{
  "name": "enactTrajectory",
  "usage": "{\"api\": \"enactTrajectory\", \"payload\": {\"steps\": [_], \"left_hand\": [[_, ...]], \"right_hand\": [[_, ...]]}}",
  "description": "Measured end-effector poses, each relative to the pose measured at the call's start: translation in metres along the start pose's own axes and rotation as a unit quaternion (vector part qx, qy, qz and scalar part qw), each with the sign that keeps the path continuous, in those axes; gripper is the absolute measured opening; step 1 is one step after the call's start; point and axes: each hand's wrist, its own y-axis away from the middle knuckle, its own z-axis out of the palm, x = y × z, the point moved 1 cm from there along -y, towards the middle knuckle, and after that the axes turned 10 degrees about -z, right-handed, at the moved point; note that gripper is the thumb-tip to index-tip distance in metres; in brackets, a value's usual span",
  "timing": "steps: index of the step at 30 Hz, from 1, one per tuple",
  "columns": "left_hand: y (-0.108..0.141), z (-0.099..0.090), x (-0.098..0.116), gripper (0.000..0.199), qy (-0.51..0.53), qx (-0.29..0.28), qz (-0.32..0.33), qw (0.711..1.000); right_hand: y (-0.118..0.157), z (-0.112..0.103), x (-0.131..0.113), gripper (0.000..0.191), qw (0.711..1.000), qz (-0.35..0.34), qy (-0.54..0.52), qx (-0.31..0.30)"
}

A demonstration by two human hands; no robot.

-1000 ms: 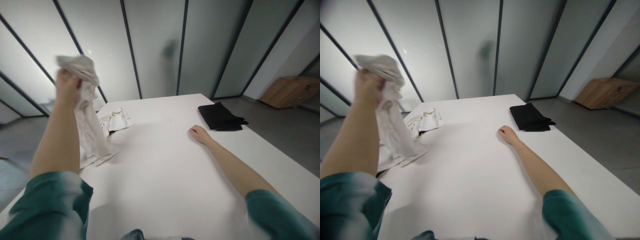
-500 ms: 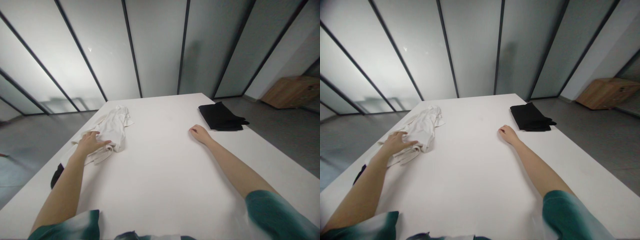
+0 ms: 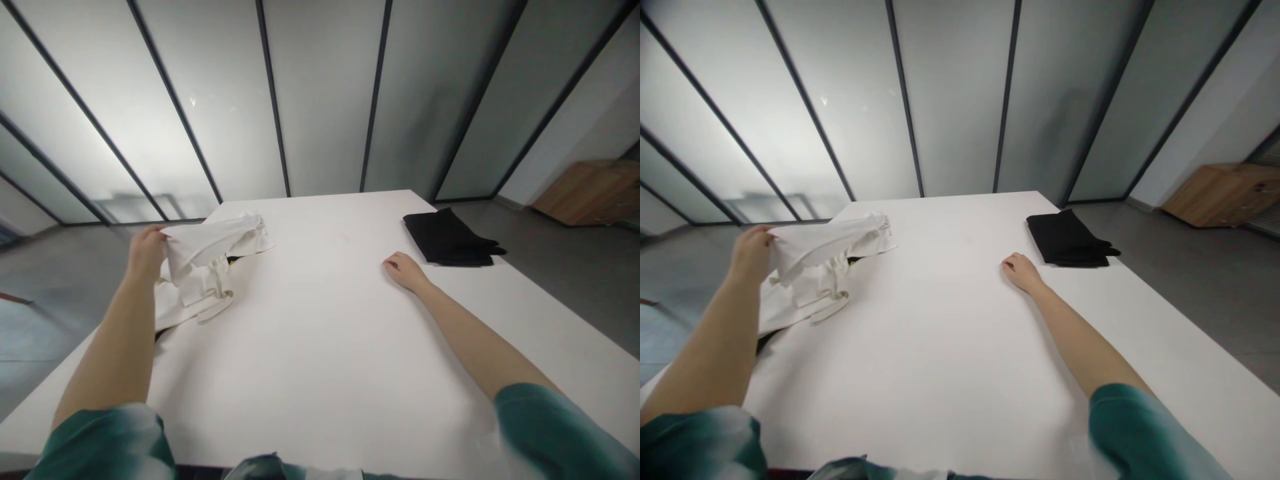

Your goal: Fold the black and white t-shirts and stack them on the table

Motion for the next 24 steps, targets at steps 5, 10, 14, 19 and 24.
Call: {"api": "enactTrajectory", "payload": {"steps": [5,10,14,19,24], "left_hand": [[-0.043,-0.045,0.059,0.017,0.184,0.198,0.000,0.963],[-0.031,-0.023,0.106,0.013,0.210,0.176,0.078,0.959],[0.040,0.060,0.110,0.009,0.112,-0.067,0.166,0.977],[0.140,0.172,0.093,0.016,-0.018,-0.323,0.228,0.918],[0.185,0.219,0.069,0.017,-0.068,-0.366,0.272,0.887]], "right_hand": [[-0.001,0.000,0.002,0.029,1.000,-0.002,-0.001,-0.003],[0.000,0.004,0.002,0.029,1.000,0.004,-0.006,0.005],[-0.001,0.006,0.002,0.029,1.000,0.003,0.005,0.023],[0.004,-0.007,0.016,0.033,0.973,0.123,0.081,0.179],[0.017,-0.019,0.043,0.050,0.925,0.250,0.144,0.248]]}}
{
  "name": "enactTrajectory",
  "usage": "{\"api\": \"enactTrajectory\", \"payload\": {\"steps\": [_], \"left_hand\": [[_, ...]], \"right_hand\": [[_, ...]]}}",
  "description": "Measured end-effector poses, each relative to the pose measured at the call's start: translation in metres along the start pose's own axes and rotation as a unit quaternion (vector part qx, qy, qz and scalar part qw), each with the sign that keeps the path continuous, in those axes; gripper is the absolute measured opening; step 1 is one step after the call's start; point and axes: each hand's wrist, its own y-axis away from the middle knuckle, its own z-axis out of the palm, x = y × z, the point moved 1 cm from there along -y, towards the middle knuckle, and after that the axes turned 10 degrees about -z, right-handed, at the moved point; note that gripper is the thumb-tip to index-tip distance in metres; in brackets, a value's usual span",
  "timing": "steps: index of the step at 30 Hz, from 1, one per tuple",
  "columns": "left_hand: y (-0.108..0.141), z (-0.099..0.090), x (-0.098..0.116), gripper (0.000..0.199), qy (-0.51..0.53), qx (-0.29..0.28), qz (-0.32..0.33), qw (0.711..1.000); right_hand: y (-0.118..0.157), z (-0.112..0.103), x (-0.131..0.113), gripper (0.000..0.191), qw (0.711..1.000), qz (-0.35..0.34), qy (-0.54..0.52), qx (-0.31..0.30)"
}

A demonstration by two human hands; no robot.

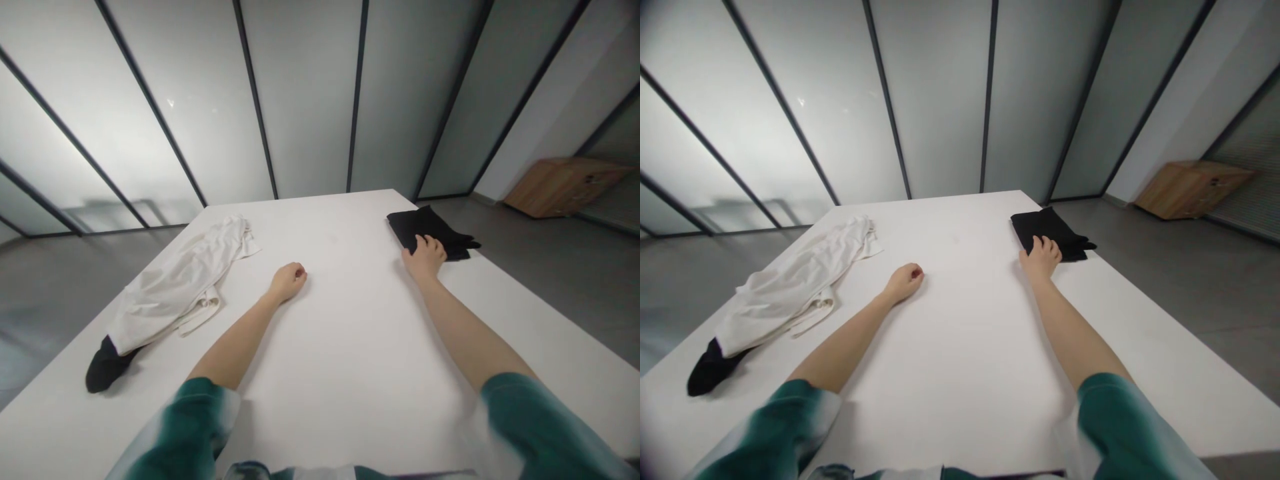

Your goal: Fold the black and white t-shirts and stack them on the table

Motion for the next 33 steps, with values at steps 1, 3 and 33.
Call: {"api": "enactTrajectory", "payload": {"steps": [1,3,33], "left_hand": [[0.001,0.004,-0.002,0.017,-0.004,0.000,0.009,1.000],[0.003,0.007,-0.007,0.017,-0.002,-0.002,0.019,1.000],[0.010,-0.007,-0.011,0.085,-0.039,0.129,-0.114,0.984]], "right_hand": [[-0.001,0.000,0.004,0.052,1.000,0.021,0.009,-0.003],[-0.002,-0.001,0.009,0.055,0.998,0.052,0.022,-0.023],[-0.026,-0.048,-0.121,0.021,0.882,-0.140,-0.424,-0.151]]}}
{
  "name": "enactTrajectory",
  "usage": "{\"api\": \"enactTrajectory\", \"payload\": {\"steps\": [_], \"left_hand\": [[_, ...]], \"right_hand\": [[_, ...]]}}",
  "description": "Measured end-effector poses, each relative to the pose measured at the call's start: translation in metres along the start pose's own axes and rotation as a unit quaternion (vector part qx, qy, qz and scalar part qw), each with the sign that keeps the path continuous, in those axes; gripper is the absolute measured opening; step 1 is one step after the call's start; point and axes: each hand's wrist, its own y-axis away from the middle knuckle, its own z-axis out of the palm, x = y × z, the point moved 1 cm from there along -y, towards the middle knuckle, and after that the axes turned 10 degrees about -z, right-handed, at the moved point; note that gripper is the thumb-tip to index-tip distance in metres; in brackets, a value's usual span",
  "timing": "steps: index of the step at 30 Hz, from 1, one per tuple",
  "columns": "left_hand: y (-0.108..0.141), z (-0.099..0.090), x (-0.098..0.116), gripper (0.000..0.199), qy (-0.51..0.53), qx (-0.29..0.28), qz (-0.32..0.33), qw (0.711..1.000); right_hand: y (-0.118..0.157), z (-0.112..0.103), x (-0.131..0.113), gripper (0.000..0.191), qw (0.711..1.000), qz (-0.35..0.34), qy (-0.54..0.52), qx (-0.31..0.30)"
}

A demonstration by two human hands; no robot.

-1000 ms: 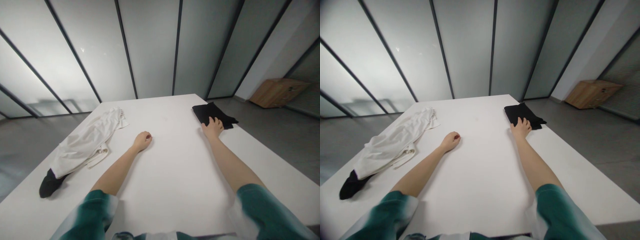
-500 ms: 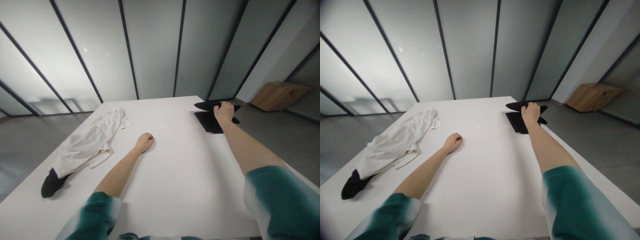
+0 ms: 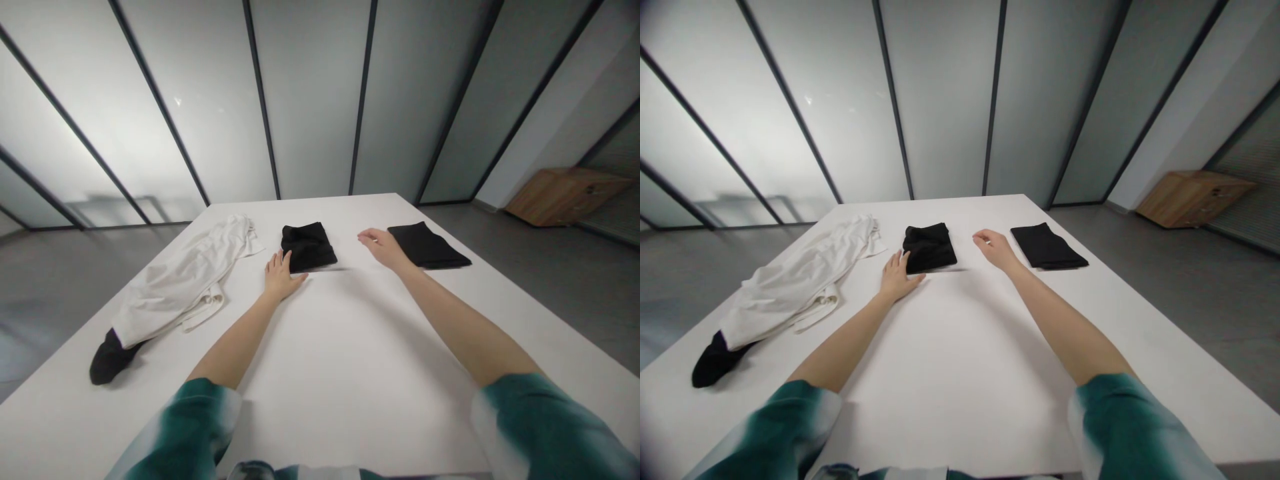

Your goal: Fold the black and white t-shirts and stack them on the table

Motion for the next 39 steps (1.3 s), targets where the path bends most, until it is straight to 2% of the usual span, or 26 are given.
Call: {"api": "enactTrajectory", "payload": {"steps": [2,4,6,9,12,15,18,21,24,26,27,30,32,34,36,38,39], "left_hand": [[-0.002,0.001,-0.002,0.078,-0.052,-0.071,-0.025,0.996],[-0.006,0.003,-0.004,0.059,-0.049,-0.073,-0.034,0.996],[-0.012,0.005,-0.008,0.040,0.008,-0.051,-0.024,0.998],[-0.019,0.007,-0.015,0.025,0.158,-0.064,-0.016,0.985],[-0.017,0.006,-0.019,0.012,0.330,-0.134,-0.052,0.933],[-0.010,0.006,-0.013,0.019,0.468,-0.201,-0.082,0.857],[-0.003,0.008,0.002,0.032,0.511,-0.272,-0.070,0.813],[0.002,0.012,0.014,0.044,0.515,-0.329,-0.051,0.790],[0.005,0.014,0.019,0.046,0.523,-0.335,-0.050,0.782],[0.007,0.015,0.021,0.041,0.514,-0.341,-0.051,0.786],[0.008,0.015,0.022,0.038,0.509,-0.344,-0.054,0.787],[0.002,0.015,0.023,0.029,0.529,-0.313,-0.100,0.783],[-0.009,0.014,0.017,0.025,0.571,-0.248,-0.157,0.766],[-0.024,0.009,0.002,0.024,0.598,-0.154,-0.231,0.752],[-0.040,0.002,-0.020,0.024,0.593,-0.046,-0.303,0.745],[-0.053,-0.007,-0.047,0.025,0.575,0.046,-0.337,0.744],[-0.057,-0.012,-0.059,0.026,0.569,0.064,-0.327,0.752]], "right_hand": [[0.013,0.017,0.022,0.019,0.999,0.046,0.010,-0.013],[0.027,0.033,0.038,0.018,0.996,0.080,0.027,-0.018],[0.037,0.045,0.048,0.017,0.994,0.092,0.049,-0.037],[0.047,0.056,0.048,0.018,0.994,0.049,0.066,-0.077],[0.051,0.060,0.041,0.018,0.989,-0.052,0.084,-0.112],[0.052,0.059,0.032,0.021,0.981,-0.106,0.115,-0.114],[0.051,0.058,0.022,0.018,0.976,-0.115,0.150,-0.109],[0.053,0.062,0.008,0.018,0.963,-0.164,0.153,-0.148],[0.059,0.072,-0.004,0.033,0.953,-0.205,0.113,-0.190],[0.061,0.079,-0.008,0.043,0.960,-0.184,0.085,-0.192],[0.062,0.081,-0.008,0.040,0.968,-0.158,0.069,-0.183],[0.057,0.079,0.003,0.028,0.994,-0.045,-0.003,-0.101],[0.050,0.070,0.016,0.029,0.997,0.036,-0.061,-0.008],[0.042,0.057,0.034,0.030,0.982,0.118,-0.118,0.093],[0.035,0.041,0.054,0.031,0.951,0.192,-0.163,0.179],[0.030,0.023,0.072,0.034,0.931,0.220,-0.182,0.229],[0.029,0.014,0.080,0.036,0.935,0.206,-0.179,0.224]]}}
